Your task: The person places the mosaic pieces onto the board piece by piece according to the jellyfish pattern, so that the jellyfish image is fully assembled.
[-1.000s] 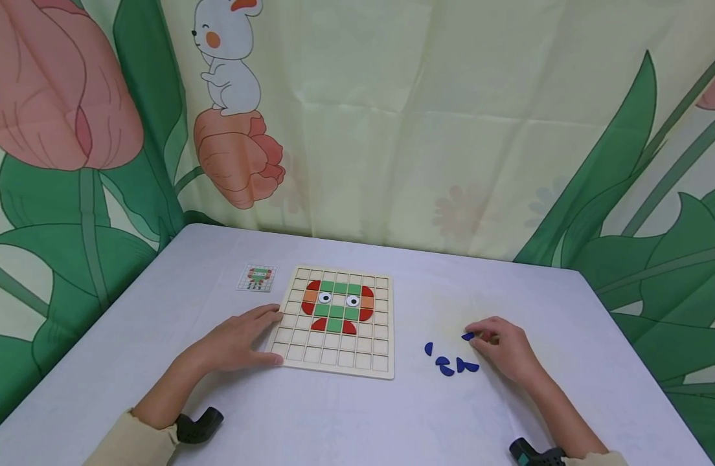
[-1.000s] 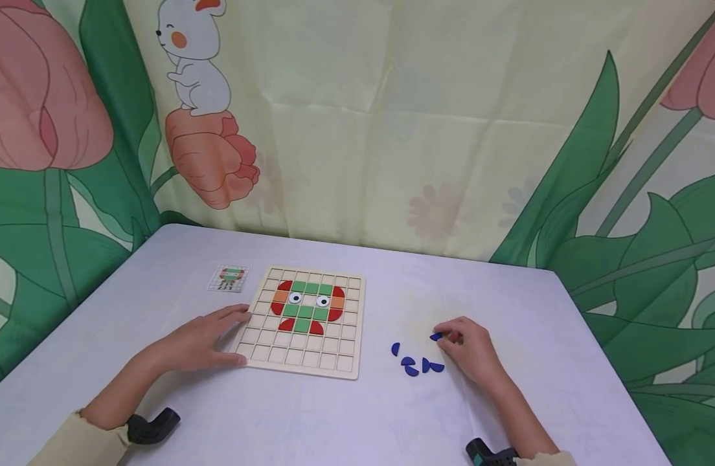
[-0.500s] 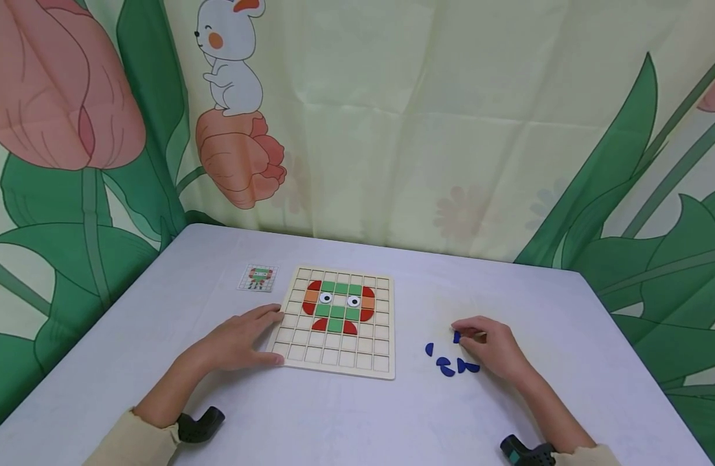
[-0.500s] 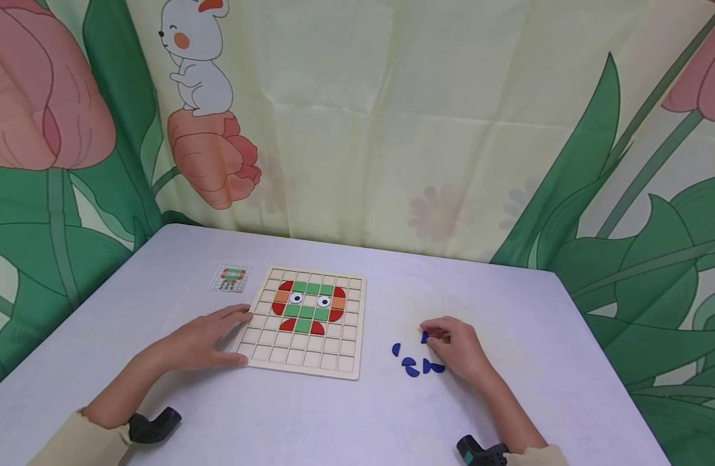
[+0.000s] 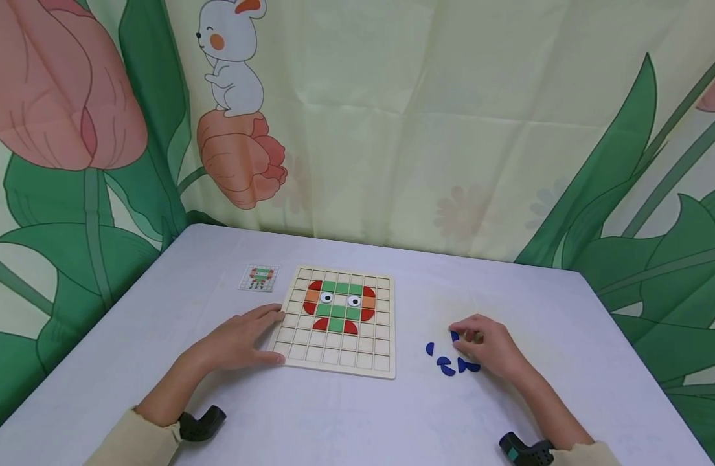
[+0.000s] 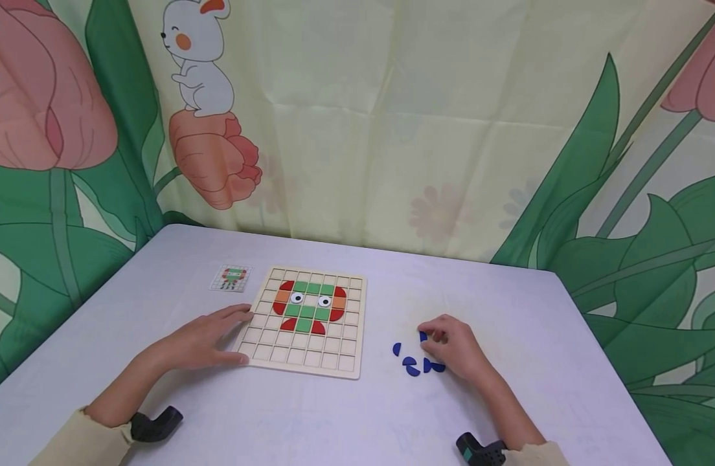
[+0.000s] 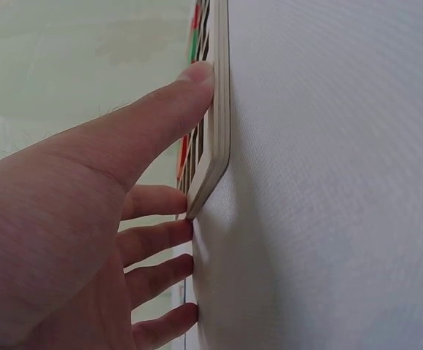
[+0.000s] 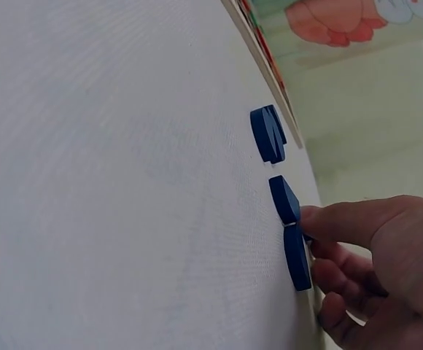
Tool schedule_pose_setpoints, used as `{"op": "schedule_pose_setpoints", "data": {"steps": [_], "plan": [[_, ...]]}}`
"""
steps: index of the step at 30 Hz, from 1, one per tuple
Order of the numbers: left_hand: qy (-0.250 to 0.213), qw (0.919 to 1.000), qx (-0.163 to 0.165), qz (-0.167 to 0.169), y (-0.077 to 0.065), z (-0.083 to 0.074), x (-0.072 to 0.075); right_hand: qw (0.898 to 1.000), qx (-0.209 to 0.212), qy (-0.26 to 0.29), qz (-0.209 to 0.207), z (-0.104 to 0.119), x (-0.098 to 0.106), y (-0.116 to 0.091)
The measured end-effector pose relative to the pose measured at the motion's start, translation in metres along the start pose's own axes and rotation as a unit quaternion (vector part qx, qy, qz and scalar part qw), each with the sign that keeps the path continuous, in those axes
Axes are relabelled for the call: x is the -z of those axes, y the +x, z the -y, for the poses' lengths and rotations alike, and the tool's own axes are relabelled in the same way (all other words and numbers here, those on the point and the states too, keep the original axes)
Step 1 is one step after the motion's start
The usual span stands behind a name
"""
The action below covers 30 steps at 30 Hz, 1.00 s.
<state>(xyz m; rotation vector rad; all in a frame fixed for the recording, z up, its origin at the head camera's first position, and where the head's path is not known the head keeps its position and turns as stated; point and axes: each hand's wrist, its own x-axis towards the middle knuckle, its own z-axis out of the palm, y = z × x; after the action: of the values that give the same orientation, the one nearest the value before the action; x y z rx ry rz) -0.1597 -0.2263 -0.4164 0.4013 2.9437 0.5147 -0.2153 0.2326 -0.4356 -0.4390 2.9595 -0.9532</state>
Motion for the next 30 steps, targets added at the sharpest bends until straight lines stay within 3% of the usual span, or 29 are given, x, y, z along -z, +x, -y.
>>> {"op": "schedule_pose_setpoints", "data": {"steps": [14,30], "plan": [[0.001,1.0000,0.004,0.001,0.000,-0.002,0.001,1.000,0.007,0.016,-0.014,0.011,-0.008,0.005],[0.004,1.0000,0.004,0.003,0.001,-0.001,0.001,0.998,0.021,0.053,0.007,0.059,-0.037,0.013]]}}
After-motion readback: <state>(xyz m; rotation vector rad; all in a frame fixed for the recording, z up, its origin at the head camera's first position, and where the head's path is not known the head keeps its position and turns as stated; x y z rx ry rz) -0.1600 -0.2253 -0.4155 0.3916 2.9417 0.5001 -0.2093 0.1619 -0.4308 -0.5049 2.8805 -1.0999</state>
